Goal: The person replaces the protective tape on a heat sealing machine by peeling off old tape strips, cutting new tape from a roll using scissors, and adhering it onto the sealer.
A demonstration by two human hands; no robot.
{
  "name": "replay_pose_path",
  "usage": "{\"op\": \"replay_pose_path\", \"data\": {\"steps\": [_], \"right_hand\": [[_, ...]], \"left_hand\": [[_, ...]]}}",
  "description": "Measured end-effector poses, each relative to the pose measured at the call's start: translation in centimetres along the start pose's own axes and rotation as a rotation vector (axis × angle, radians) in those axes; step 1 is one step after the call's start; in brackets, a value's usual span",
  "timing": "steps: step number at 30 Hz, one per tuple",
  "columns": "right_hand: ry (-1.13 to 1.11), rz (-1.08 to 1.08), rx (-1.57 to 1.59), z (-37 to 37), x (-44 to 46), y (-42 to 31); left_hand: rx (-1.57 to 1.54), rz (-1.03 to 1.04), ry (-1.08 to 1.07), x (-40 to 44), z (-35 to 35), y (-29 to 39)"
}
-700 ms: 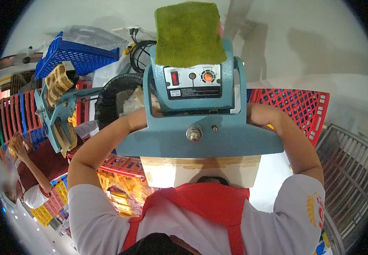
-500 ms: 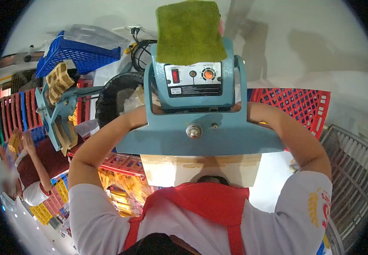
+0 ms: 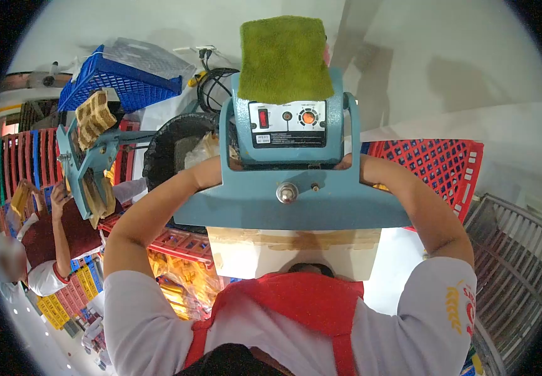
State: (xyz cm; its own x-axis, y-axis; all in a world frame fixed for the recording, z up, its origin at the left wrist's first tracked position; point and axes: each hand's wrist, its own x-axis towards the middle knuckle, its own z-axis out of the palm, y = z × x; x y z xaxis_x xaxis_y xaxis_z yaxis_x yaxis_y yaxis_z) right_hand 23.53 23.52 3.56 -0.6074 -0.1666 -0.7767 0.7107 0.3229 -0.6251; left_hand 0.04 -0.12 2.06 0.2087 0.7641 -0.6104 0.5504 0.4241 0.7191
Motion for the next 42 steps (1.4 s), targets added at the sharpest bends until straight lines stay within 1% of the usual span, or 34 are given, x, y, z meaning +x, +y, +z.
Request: {"op": "replay_pose_path", "data": {"steps": [2, 6, 9, 11, 14, 15, 17, 18, 20, 21, 23, 24, 26, 27, 29, 30, 32, 35, 37, 39, 41, 42], "right_hand": [[0.021, -0.051, 0.007, 0.0, -0.1, 0.1], [-0.005, -0.049, -0.080, -0.2, 0.4, 0.6], [0.009, 0.009, -0.079, -0.3, -0.6, -0.8], [0.023, 0.159, -0.061, -0.3, -1.2, -1.6], [0.060, 0.105, -0.014, 0.0, -0.6, 0.1], [0.054, 0.106, -0.019, 0.0, -0.8, -0.4], [0.067, 0.207, -0.005, -0.1, -1.7, -1.9], [0.064, 0.212, -0.015, 0.0, -1.7, -1.8], [0.191, 0.158, 0.048, 0.2, -1.6, -1.2], [0.191, 0.163, 0.042, 0.2, -1.7, -0.8], [0.228, 0.061, 0.009, 0.3, -1.8, -0.2], [0.228, 0.062, 0.012, 0.2, -2.0, -0.8], [0.139, 0.213, 0.060, 0.0, -2.4, -2.3], [0.137, 0.212, 0.067, 0.0, -2.1, -2.1], [0.077, 0.149, -0.013, -0.2, -1.7, -1.6], [0.074, 0.149, -0.013, -0.2, -1.7, -1.7], [0.082, 0.158, -0.025, -0.2, -1.7, -2.0], [0.090, 0.125, -0.033, -0.1, -1.5, -1.5], [0.047, 0.118, -0.024, -0.3, -1.1, -1.0], [0.013, 0.112, -0.021, -0.4, -1.0, -0.7], [0.055, 0.113, -0.028, -0.3, -1.1, -0.7], [0.056, 0.104, -0.050, -0.3, -1.2, -0.6]], "left_hand": [[0.013, -0.001, 0.000, -0.1, 0.1, 0.1], [0.041, 0.015, 0.001, 0.0, 0.1, 0.3], [0.056, 0.024, 0.002, -0.1, 0.0, 0.5], [0.066, 0.034, 0.001, -0.2, -0.2, 0.7], [0.083, 0.033, 0.012, -0.3, -0.2, 0.7], [0.075, 0.003, 0.017, -0.3, -0.1, 0.6], [0.058, -0.080, 0.030, 0.0, 0.2, 0.3], [0.049, -0.077, 0.036, 0.0, 0.3, 0.0], [0.114, 0.102, 0.065, 0.1, 0.3, -0.4], [0.110, 0.107, 0.069, 0.3, 0.4, -0.8], [0.132, 0.216, 0.072, 0.8, 0.6, -1.5], [0.132, 0.217, 0.069, 0.8, 0.5, -1.3], [0.074, 0.219, 0.071, 0.2, 0.2, -0.5], [0.075, 0.216, 0.064, 0.1, 0.2, -0.3], [0.033, 0.047, 0.032, 0.0, 0.1, 0.0], [0.028, 0.001, 0.023, 0.0, 0.1, 0.1], [0.048, -0.031, 0.012, -0.1, 0.0, 0.3], [0.084, -0.021, 0.008, -0.3, -0.2, 0.7], [0.103, -0.022, 0.008, -0.4, -0.5, 1.2], [0.120, 0.029, 0.039, -0.4, -0.5, 1.2], [0.140, 0.124, 0.100, -0.3, -0.2, 0.7], [0.141, 0.118, 0.124, -0.3, -0.1, 0.5]]}}
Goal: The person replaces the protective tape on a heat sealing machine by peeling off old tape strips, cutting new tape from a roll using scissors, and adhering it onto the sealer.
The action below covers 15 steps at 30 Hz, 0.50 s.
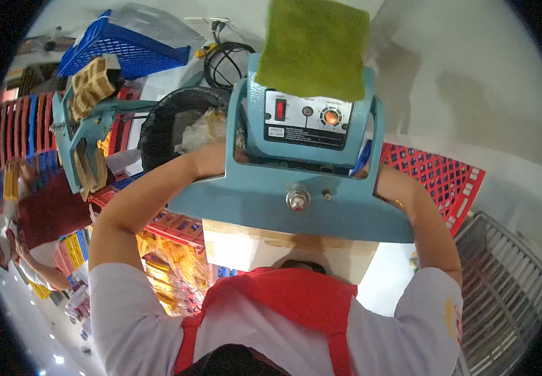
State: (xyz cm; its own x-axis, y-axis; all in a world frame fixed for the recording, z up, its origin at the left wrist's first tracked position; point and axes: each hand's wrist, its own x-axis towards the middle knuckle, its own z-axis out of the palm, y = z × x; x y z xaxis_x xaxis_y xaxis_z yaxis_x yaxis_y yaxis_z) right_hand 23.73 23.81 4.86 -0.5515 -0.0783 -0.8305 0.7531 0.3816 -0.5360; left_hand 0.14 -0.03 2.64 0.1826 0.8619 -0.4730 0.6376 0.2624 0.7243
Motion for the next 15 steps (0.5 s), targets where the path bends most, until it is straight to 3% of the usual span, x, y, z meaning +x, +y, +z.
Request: {"op": "replay_pose_path", "data": {"steps": [3, 5, 6, 8, 10, 11, 12, 14, 15], "right_hand": [[0.099, 0.056, 0.154, 0.5, -0.8, -0.4], [0.145, 0.110, 0.058, 0.7, -2.0, -1.7], [0.156, 0.094, 0.029, 0.8, -1.7, -0.2], [0.228, -0.226, -0.225, 0.3, 0.8, 3.8], [0.268, -0.133, 0.007, 0.6, -0.6, 2.1], [0.320, -0.128, 0.080, 0.4, -0.2, 3.3], [0.335, -0.123, 0.129, 0.0, 0.1, 3.8], [0.321, -0.101, 0.183, -0.1, 0.2, 3.9], [0.310, -0.087, 0.199, -0.5, 0.2, 4.0]], "left_hand": [[-0.076, -0.117, 0.035, -0.3, 0.2, -0.5], [0.378, -0.073, 0.022, -0.6, 0.0, -0.8], [0.386, -0.083, 0.054, -1.5, -0.9, 0.1], [0.375, -0.229, 0.155, -4.5, -2.9, 1.7], [0.346, -0.202, 0.512, -8.9, -3.7, 0.2], [0.271, -0.067, 0.825, -13.7, -3.1, 2.1], [0.170, -0.155, 1.021, -18.2, -1.9, 3.0], [-0.054, -0.387, 1.155, -29.4, 1.9, 6.8], [0.032, -0.485, 1.252, -34.3, 5.0, 7.2]]}}
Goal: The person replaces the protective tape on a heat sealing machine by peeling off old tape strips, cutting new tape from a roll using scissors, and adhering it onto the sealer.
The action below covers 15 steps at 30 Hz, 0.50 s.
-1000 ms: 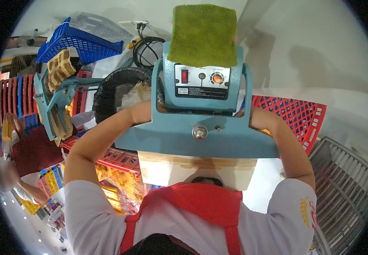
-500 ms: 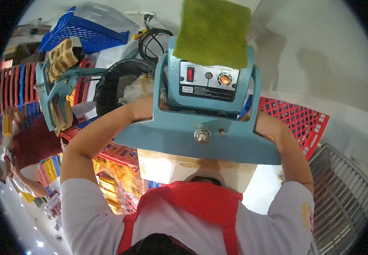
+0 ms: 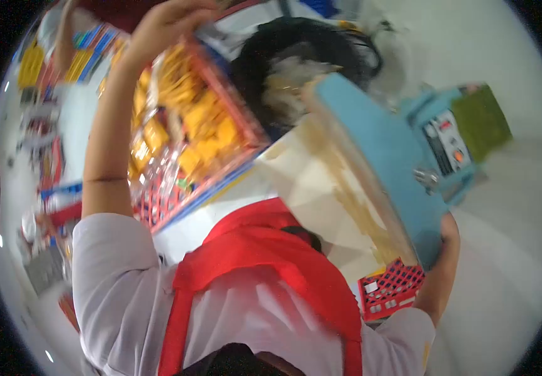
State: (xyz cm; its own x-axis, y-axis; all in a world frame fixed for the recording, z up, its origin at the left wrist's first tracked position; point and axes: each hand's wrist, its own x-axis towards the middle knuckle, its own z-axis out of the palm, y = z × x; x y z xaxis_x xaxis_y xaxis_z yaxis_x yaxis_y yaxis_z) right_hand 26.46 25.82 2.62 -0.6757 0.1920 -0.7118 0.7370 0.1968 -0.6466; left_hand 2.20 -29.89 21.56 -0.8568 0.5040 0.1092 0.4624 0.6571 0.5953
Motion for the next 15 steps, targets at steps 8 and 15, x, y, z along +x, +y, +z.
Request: {"op": "replay_pose_path", "data": {"steps": [8, 15], "right_hand": [[-0.062, 0.098, 0.055, -0.7, 1.0, 0.3], [0.066, 0.069, 0.084, -1.1, 0.6, -0.2]], "left_hand": [[0.433, -1.006, 0.578, -35.5, -6.5, -9.6], [-0.208, -1.309, 0.261, -42.7, 11.2, -17.5]]}}
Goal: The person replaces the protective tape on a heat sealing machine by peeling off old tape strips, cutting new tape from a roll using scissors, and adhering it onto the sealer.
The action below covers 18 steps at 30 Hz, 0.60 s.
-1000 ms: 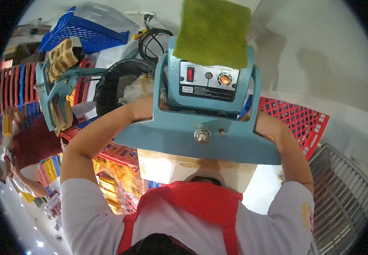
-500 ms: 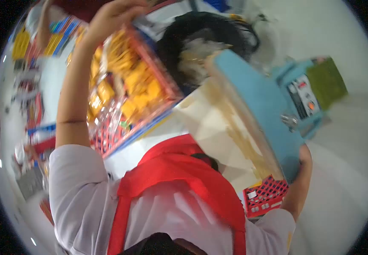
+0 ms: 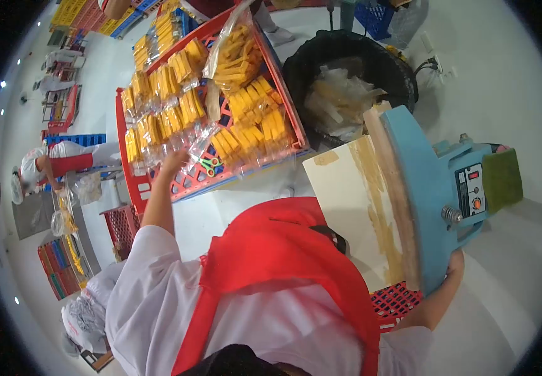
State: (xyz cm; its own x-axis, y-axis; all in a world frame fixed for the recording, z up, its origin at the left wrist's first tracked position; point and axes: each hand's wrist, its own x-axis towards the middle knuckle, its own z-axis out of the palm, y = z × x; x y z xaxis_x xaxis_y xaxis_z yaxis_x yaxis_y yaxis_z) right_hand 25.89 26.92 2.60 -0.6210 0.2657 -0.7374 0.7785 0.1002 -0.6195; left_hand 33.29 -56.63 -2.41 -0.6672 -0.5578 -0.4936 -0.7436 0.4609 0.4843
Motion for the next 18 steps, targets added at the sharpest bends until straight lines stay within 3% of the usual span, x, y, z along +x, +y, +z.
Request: {"op": "replay_pose_path", "data": {"steps": [1, 3, 4, 8, 10, 11, 13, 18], "right_hand": [[0.066, -0.036, 0.009, 0.0, -0.2, 0.0], [0.222, -0.162, -0.001, -0.5, -1.7, 0.4], [0.364, -0.283, -0.024, -0.3, -2.8, 0.4], [0.577, -0.352, -0.196, 1.1, -8.3, 1.2], [0.590, -0.338, -0.316, 1.1, -10.9, 2.3], [0.624, -0.334, -0.326, 1.1, -12.2, 2.7], [0.699, -0.305, -0.488, 1.2, -14.8, 3.7], [0.741, -0.275, -0.361, 2.8, -19.0, 4.0]], "left_hand": [[-0.021, -0.027, -0.025, 0.1, 1.8, 1.8], [0.018, 0.132, -0.118, 2.5, 3.9, 4.0], [0.063, 0.208, -0.105, 4.8, 5.1, 4.2], [0.147, 0.353, 0.062, 11.6, 8.6, 7.5], [0.376, 0.231, 0.121, 14.9, 10.2, 8.6], [0.425, 0.337, 0.193, 16.2, 11.0, 8.2], [0.600, 0.196, 0.257, 18.8, 12.4, 7.9], [0.417, 0.210, 0.442, 17.7, 12.6, 7.4]]}}
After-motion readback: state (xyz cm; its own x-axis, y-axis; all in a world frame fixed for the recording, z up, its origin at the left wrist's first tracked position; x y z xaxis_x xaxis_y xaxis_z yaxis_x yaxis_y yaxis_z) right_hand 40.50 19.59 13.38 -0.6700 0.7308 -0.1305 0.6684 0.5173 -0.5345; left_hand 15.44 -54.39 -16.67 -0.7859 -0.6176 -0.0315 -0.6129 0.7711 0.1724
